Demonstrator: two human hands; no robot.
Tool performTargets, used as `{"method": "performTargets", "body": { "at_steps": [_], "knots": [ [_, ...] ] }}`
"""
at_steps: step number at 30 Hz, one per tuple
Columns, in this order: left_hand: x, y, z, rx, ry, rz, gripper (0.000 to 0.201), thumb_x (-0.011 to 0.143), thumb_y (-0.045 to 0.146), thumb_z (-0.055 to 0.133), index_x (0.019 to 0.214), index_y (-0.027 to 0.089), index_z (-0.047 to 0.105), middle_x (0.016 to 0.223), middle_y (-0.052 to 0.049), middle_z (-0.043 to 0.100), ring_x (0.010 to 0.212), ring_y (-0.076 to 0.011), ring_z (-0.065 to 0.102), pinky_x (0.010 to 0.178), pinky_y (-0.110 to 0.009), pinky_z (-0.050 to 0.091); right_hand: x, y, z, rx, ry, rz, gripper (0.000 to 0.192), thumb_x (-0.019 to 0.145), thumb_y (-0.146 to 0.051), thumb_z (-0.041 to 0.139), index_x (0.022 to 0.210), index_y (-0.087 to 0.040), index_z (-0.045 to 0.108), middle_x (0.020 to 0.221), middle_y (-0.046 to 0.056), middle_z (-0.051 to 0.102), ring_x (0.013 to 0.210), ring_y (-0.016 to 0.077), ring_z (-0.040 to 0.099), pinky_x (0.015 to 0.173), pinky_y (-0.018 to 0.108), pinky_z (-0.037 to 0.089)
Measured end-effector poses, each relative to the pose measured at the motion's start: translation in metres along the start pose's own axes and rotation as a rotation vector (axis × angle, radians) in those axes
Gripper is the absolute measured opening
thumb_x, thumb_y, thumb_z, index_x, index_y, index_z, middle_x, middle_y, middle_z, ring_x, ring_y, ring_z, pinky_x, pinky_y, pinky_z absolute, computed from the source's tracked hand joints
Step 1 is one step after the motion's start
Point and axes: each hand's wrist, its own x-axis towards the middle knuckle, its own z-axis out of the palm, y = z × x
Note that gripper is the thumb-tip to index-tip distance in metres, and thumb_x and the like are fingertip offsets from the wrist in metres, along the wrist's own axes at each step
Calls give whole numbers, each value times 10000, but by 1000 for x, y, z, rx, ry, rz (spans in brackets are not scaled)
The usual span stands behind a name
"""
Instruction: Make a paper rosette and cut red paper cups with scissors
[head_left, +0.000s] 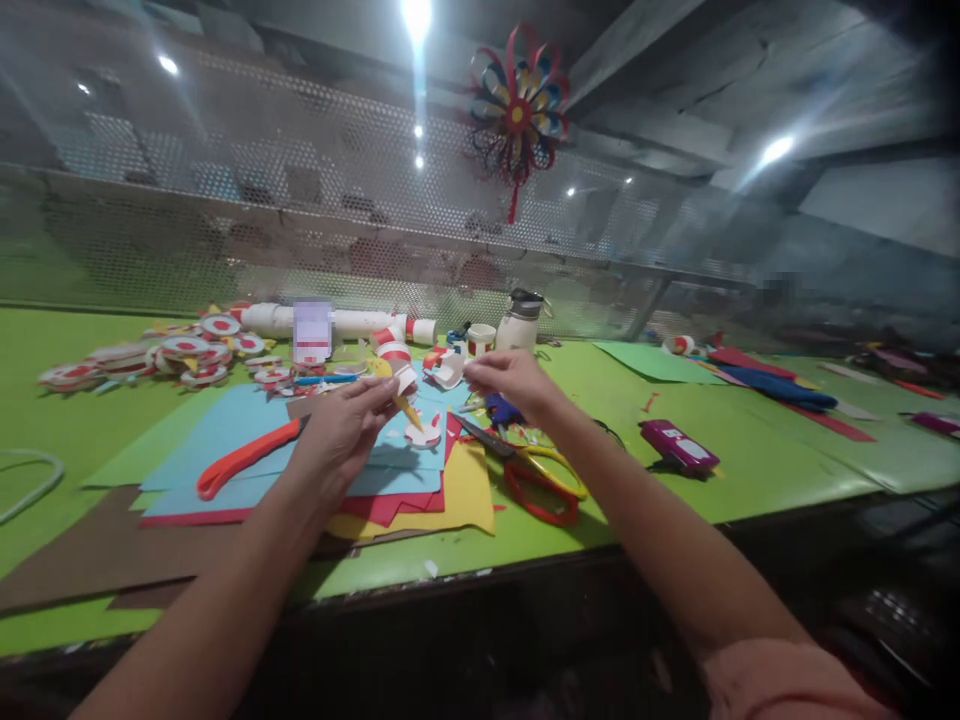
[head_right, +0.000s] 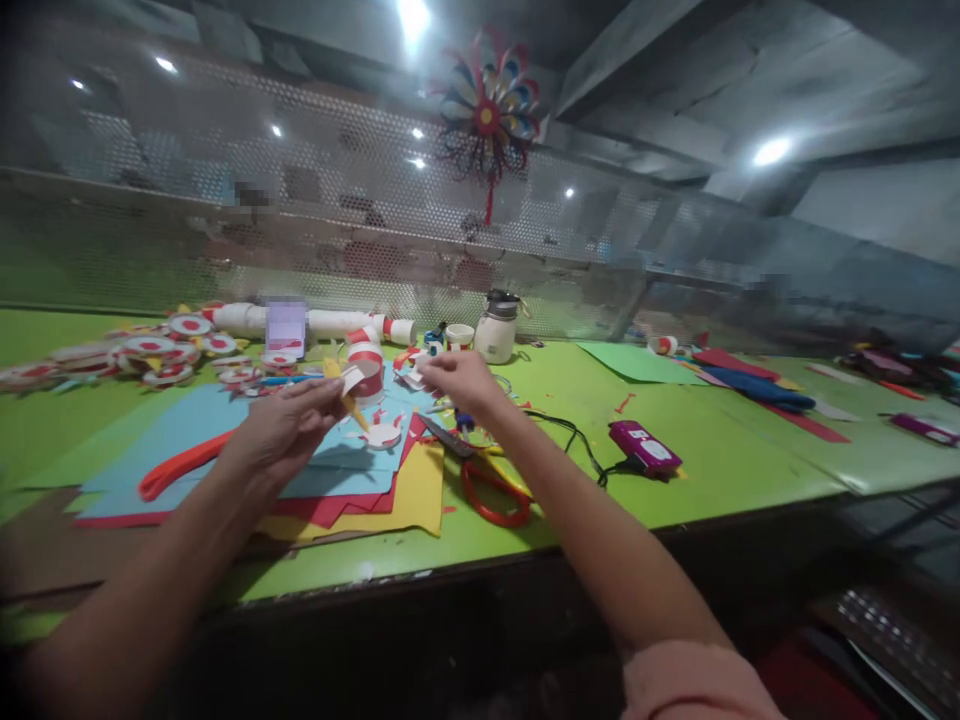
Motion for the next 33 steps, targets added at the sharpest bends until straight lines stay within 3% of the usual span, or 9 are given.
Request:
{"method": "performTargets", "body": {
  "at_steps": [6, 11, 15, 19, 23, 27, 29, 31, 33],
  "knots": [
    [1, 1, -1, 9, -72, -16, 53, 640, 101, 729, 673, 88, 690, 801, -81, 704, 805, -177, 668, 830, -308, 509, 11, 29, -52, -436, 19, 37, 88, 629, -128, 671, 544, -133, 690, 533, 35, 635, 561, 150, 540, 575, 261, 382],
    [-1, -5, -1, 155, -172, -76, 124, 651, 190, 743, 733, 104, 706, 837, -85, 705, 830, -186, 657, 865, -333, 473, -1, 29, -69, -583, -41, 25, 110, 611, -113, 682, 504, -135, 667, 511, 40, 633, 552, 161, 549, 571, 260, 377],
    [-6, -11, 2, 324, -238, -41, 191, 657, 279, 741, 754, 117, 712, 761, -63, 688, 757, -162, 615, 800, -319, 460, -23, -1, -48, -533, -52, -53, 256, 810, -337, 560, 781, -130, 709, 752, 73, 698, 666, 165, 598, 586, 249, 420],
    [-15, -10, 8, 447, -277, 17, 187, 700, 306, 697, 766, 132, 715, 734, -39, 678, 701, -136, 565, 718, -276, 422, -43, -21, -2, -285, -178, -154, 346, 841, -424, 526, 714, -134, 665, 634, 34, 622, 556, 120, 527, 515, 232, 388],
    [-18, -6, 10, 519, -297, 63, 195, 718, 309, 666, 776, 131, 718, 745, -41, 685, 705, -142, 554, 698, -269, 402, -53, -18, 33, -183, -20, -186, 295, 835, -340, 542, 629, -137, 600, 554, 7, 549, 514, 107, 469, 500, 230, 356],
    [-14, -9, 8, 580, -143, 84, 240, 705, 348, 661, 755, 119, 715, 744, -57, 687, 720, -166, 569, 702, -283, 411, -55, -12, 41, -375, 153, -430, 222, 852, -235, 507, 669, -138, 589, 603, 9, 524, 559, 115, 449, 556, 249, 339],
    [-14, -13, 9, 608, -95, 108, 223, 697, 338, 658, 676, 121, 701, 662, -39, 663, 670, -155, 556, 666, -271, 407, -54, -11, 43, -470, 175, -541, 216, 842, -198, 503, 641, -145, 561, 610, 5, 500, 576, 119, 436, 577, 260, 326],
    [-15, -19, 11, 579, -139, 96, 205, 688, 320, 657, 627, 126, 685, 607, -19, 638, 616, -137, 540, 624, -256, 403, -52, -8, 46, -450, 180, -550, 216, 831, -192, 510, 620, -153, 538, 594, -5, 480, 563, 116, 424, 568, 260, 318],
    [-16, -24, 12, 514, -176, 51, 194, 684, 311, 656, 632, 126, 682, 614, -18, 642, 598, -130, 548, 621, -255, 418, -48, -2, 51, -333, 208, -466, 225, 829, -220, 522, 613, -159, 532, 569, -16, 477, 532, 109, 416, 544, 254, 322]
  ]
}}
